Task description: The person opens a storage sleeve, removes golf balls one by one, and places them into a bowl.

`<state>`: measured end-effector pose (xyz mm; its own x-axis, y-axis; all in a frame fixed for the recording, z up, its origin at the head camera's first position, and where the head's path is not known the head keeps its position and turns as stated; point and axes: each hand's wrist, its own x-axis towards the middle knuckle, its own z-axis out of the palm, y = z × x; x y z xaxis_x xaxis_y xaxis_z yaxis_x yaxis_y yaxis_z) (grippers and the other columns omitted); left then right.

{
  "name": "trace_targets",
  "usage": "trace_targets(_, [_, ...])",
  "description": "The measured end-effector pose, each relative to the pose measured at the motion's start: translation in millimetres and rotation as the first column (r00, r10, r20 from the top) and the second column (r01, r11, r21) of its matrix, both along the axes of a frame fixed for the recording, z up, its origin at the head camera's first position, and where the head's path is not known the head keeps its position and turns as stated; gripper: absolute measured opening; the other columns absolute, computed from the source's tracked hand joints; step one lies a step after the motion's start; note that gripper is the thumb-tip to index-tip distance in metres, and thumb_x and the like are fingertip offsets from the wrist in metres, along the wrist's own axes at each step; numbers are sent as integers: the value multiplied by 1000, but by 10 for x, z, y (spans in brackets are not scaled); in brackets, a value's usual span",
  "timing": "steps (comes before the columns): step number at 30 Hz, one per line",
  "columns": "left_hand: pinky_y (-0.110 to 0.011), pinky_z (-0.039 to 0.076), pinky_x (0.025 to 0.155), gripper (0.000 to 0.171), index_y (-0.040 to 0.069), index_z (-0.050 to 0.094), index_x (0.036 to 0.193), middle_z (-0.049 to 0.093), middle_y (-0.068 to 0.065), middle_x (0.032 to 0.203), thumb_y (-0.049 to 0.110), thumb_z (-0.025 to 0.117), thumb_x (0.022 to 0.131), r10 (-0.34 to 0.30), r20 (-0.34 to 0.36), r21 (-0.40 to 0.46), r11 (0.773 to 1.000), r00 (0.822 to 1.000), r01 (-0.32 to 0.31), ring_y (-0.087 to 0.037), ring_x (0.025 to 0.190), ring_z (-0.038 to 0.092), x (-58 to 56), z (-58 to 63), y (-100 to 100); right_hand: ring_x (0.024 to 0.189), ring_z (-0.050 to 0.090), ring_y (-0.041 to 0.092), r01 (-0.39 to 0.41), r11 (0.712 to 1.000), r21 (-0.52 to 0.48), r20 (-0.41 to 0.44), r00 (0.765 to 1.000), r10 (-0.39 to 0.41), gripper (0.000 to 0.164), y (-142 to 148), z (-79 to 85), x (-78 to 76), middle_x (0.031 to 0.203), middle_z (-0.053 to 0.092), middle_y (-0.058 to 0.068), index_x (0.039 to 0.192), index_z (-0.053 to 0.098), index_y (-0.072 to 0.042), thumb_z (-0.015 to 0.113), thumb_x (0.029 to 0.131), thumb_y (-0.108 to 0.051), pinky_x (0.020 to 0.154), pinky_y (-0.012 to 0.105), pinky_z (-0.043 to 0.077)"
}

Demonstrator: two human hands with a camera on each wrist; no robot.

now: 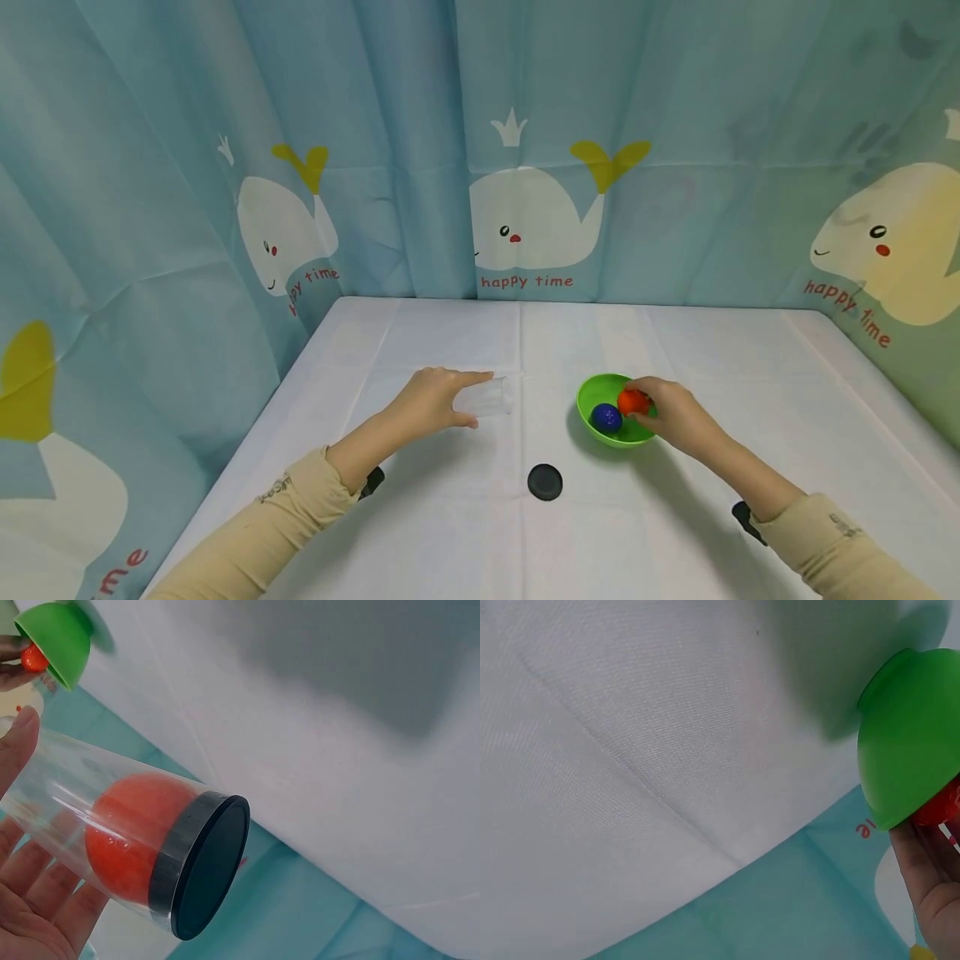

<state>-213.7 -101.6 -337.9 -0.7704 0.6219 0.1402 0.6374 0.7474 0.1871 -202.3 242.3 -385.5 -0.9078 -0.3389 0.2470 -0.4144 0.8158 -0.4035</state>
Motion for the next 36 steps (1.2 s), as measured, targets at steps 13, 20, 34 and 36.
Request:
trace_targets(13, [-29, 49, 69, 65, 13, 58, 130, 73, -6, 91, 25, 82, 71, -13, -3, 28, 1000, 1000, 13, -5, 52, 42, 17, -6, -28, 82, 62, 29, -23, 994, 108, 17, 1000, 22, 31, -41, -14, -17, 94, 66, 19, 99, 63, 9, 74, 70, 9, 72, 42, 55])
trace_targets(20, [-33, 52, 74, 65, 14, 58, 130, 71, -8, 108, 27, 81, 71, -9, -16, 14, 1000, 1000, 9, -6, 59, 50, 21, -23, -34, 78, 61, 25, -31, 990, 135, 33, 999, 27, 28, -63, -26, -25, 90, 66, 16, 98, 62, 8, 73, 72, 7, 70, 40, 54])
trace_targets(34, [-32, 53, 73, 64, 13, 59, 129, 73, -5, 95, 27, 82, 70, -22, -30, 17, 1000, 999, 23, -9, 60, 55, 45, -13, -34, 69, 55, 17, -67, 969, 236, -9, 997, 71, 23, -97, -54, -37, 78, 61, 7, 87, 62, 3, 76, 70, 6, 61, 30, 50])
trace_targets(36, [-33, 52, 73, 64, 13, 59, 129, 73, -5, 91, 26, 82, 70, -20, -22, 16, 1000, 1000, 20, -8, 58, 53, 48, -12, -30, 69, 55, 17, -68, 967, 246, -14, 997, 73, 22, -109, -53, -31, 77, 61, 7, 86, 61, 2, 77, 70, 5, 61, 29, 49])
